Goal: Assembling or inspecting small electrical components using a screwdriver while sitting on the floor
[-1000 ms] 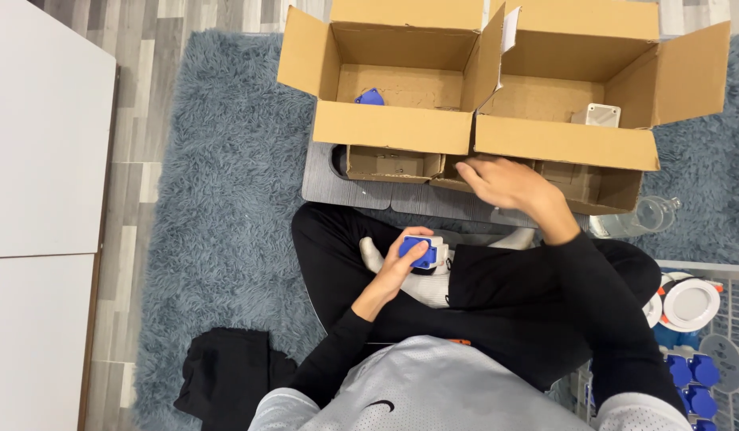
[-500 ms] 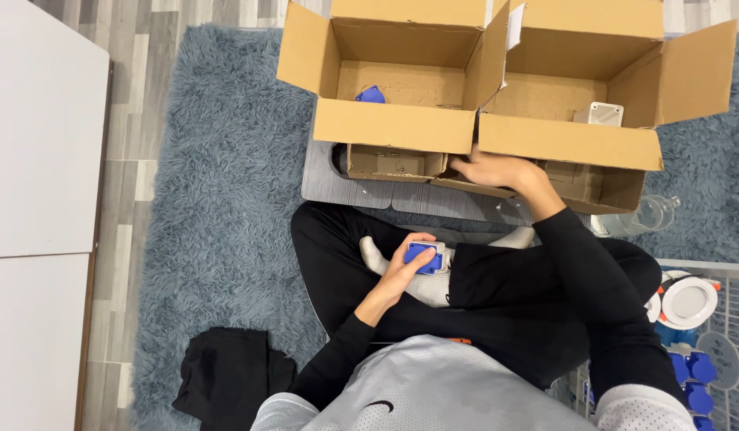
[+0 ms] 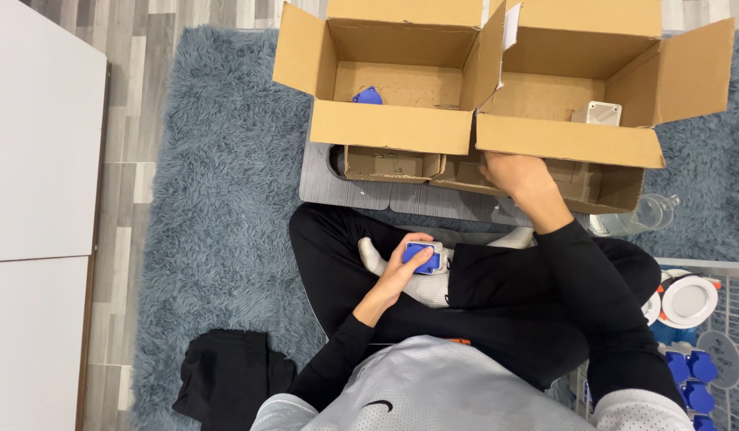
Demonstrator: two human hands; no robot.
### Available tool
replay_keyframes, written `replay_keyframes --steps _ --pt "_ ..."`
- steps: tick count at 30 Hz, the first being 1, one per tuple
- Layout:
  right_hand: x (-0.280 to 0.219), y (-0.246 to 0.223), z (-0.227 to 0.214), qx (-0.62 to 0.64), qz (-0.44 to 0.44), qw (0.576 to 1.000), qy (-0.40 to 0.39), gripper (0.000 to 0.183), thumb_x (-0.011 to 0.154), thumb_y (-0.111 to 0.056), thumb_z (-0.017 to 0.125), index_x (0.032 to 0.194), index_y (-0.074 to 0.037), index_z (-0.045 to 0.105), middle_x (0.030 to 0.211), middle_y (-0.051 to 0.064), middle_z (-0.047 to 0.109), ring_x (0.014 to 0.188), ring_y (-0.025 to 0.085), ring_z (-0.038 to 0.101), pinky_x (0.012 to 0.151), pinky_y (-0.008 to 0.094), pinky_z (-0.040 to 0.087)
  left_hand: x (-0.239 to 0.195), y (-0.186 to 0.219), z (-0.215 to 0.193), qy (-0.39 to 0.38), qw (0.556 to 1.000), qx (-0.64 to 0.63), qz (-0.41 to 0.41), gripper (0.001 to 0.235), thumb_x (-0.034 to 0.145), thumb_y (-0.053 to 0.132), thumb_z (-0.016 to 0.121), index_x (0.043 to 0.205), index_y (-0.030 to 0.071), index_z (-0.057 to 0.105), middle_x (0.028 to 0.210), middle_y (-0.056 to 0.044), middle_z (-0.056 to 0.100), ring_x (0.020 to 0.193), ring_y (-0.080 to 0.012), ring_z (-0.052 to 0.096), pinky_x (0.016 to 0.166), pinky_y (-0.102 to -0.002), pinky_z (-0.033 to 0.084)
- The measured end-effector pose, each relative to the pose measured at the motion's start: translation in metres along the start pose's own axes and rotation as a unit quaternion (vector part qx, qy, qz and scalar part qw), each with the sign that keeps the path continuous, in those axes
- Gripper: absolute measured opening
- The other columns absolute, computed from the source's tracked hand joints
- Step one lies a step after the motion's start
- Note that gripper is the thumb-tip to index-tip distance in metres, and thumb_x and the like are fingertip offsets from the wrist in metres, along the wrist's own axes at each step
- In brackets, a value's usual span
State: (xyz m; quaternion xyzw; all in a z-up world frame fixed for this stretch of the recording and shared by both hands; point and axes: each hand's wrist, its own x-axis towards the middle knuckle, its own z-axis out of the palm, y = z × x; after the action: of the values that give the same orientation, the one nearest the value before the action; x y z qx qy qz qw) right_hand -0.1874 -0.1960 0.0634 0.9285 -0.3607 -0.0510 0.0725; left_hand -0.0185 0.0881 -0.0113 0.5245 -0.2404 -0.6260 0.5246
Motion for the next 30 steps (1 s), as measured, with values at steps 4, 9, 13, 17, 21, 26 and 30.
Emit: replay_keyframes --steps 4,9,13,17,21,26,30 --pt "0.006 0.005 0.031 0.026 0.016 0.998 -0.059 0.042 0.092 -0.041 0.080 0.113 -0.005 0.080 0.102 0.020 0.084 0.103 0.035 0.082 0.091 0.049 0.064 0.005 0.002 0.009 -0.006 1.000 -0.013 -0.004 0.047 0.101 0.045 0.082 0.138 0.017 0.072 0.126 -0.010 0.072 0.117 -0.0200 0.061 0.105 -0.035 0.051" --pt "0.013 0.010 0.059 0.044 -0.001 0.988 -0.147 0.044 0.084 -0.035 0.085 0.115 -0.004 0.080 0.105 0.021 0.084 0.107 0.035 0.082 0.093 0.050 0.064 0.001 0.032 0.045 -0.036 0.998 -0.059 0.004 0.050 0.100 0.044 0.083 0.140 0.017 0.071 0.123 -0.009 0.067 0.116 -0.0192 0.060 0.104 -0.034 0.052" --pt "0.009 0.011 0.036 0.070 -0.009 0.974 -0.215 0.050 0.083 -0.030 0.086 0.121 0.001 0.078 0.115 0.025 0.083 0.114 0.041 0.079 0.099 0.055 0.062 0.032 0.016 0.046 -0.050 0.997 -0.055 0.018 0.051 0.100 0.046 0.084 0.142 0.019 0.070 0.125 -0.009 0.065 0.115 -0.0189 0.060 0.103 -0.036 0.054" --pt "0.002 0.005 0.000 0.121 -0.010 0.965 -0.232 0.046 0.092 -0.021 0.082 0.132 0.002 0.075 0.125 0.027 0.080 0.120 0.046 0.076 0.104 0.057 0.059 0.032 0.025 0.052 -0.053 0.995 -0.082 0.012 0.048 0.103 0.042 0.082 0.141 0.016 0.069 0.126 -0.009 0.065 0.115 -0.0159 0.060 0.103 -0.033 0.056" --pt "-0.014 0.011 -0.066 0.326 0.049 0.917 -0.224 0.034 0.099 -0.028 0.071 0.132 -0.022 0.073 0.128 0.009 0.082 0.123 0.038 0.075 0.102 0.057 0.060 0.027 0.029 0.044 -0.046 0.995 -0.088 0.010 0.046 0.104 0.041 0.081 0.140 0.016 0.069 0.126 -0.008 0.063 0.116 -0.0156 0.060 0.105 -0.034 0.056" --pt "-0.079 0.016 -0.093 0.411 -0.060 0.909 0.028 0.018 0.092 -0.018 0.083 0.110 -0.019 0.085 0.127 0.007 0.081 0.115 0.035 0.077 0.097 0.051 0.061 0.023 0.022 0.022 -0.027 0.994 -0.101 0.004 0.047 0.103 0.042 0.080 0.141 0.016 0.068 0.124 -0.007 0.062 0.113 -0.0143 0.061 0.103 -0.031 0.057" --pt "-0.119 -0.004 -0.097 0.548 -0.027 0.821 0.155 0.016 0.092 -0.004 0.086 0.107 -0.010 0.086 0.123 0.013 0.081 0.118 0.030 0.076 0.105 0.044 0.060 0.016 0.040 0.013 -0.015 0.995 -0.093 0.012 0.045 0.105 0.040 0.077 0.140 0.013 0.067 0.120 -0.005 0.060 0.110 -0.0113 0.060 0.101 -0.028 0.058"
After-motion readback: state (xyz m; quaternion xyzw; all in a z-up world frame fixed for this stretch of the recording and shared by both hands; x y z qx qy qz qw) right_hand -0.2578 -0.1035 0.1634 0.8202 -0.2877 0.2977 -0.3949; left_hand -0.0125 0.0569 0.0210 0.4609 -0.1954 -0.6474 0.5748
